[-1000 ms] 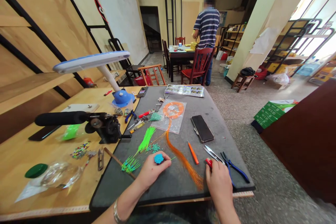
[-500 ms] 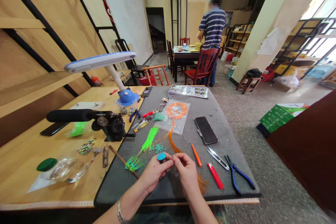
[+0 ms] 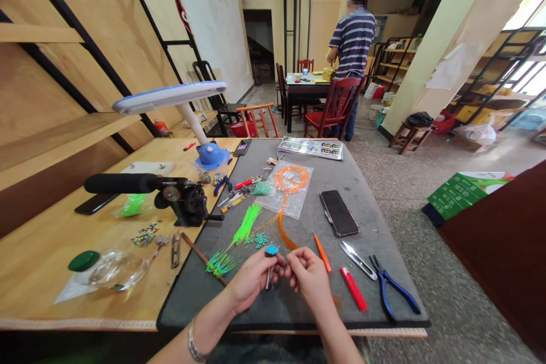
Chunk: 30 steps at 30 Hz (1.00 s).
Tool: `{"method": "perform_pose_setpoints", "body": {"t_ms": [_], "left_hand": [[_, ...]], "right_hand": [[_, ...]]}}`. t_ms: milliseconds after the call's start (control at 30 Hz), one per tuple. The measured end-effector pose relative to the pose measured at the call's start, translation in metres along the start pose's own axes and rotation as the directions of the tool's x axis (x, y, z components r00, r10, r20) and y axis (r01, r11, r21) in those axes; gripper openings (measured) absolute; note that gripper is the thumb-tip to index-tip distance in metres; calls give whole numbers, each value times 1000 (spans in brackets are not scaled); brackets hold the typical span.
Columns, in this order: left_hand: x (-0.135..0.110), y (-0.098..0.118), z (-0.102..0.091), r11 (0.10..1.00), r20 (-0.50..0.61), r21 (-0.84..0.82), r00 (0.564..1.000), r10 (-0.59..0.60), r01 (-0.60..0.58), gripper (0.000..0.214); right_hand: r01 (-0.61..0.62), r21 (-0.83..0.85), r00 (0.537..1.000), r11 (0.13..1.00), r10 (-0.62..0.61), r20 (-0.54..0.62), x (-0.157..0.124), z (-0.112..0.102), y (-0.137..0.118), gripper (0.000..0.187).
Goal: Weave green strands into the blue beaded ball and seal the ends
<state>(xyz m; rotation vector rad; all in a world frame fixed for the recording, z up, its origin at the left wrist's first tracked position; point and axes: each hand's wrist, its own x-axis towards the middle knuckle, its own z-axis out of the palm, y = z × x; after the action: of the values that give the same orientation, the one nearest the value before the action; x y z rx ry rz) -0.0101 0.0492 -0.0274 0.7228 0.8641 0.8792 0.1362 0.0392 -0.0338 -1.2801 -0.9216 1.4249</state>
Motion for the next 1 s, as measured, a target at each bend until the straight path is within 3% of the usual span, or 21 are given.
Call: {"method": "perform_pose_setpoints", "body": {"t_ms": [133, 300, 533, 700, 867, 1000], "left_hand": [[-1, -2, 2, 998, 59, 58, 998, 24, -28, 23], [1, -4, 3, 985, 55, 141, 994, 93, -100, 32], [3, -12, 4, 971, 100, 191, 987, 129, -146, 27], [2, -11, 4, 958, 47, 242, 988, 147, -154, 24], [1, -5, 6, 999, -28, 15, 999, 34, -34, 28], [3, -5, 6, 991, -3, -126, 998, -56, 55, 32]], "right_hand": [[20, -38, 1000, 999, -20, 0, 0, 6, 0, 47], [52, -8, 998, 999, -52, -37, -3, 12, -3, 49], [65, 23, 996, 998, -63, -58, -1, 14, 0, 49], [62, 14, 997, 998, -61, -48, -1, 13, -2, 51], [74, 7, 994, 997, -74, -83, -2, 12, 2, 49], [73, 14, 995, 997, -72, -70, -2, 12, 6, 49]]}}
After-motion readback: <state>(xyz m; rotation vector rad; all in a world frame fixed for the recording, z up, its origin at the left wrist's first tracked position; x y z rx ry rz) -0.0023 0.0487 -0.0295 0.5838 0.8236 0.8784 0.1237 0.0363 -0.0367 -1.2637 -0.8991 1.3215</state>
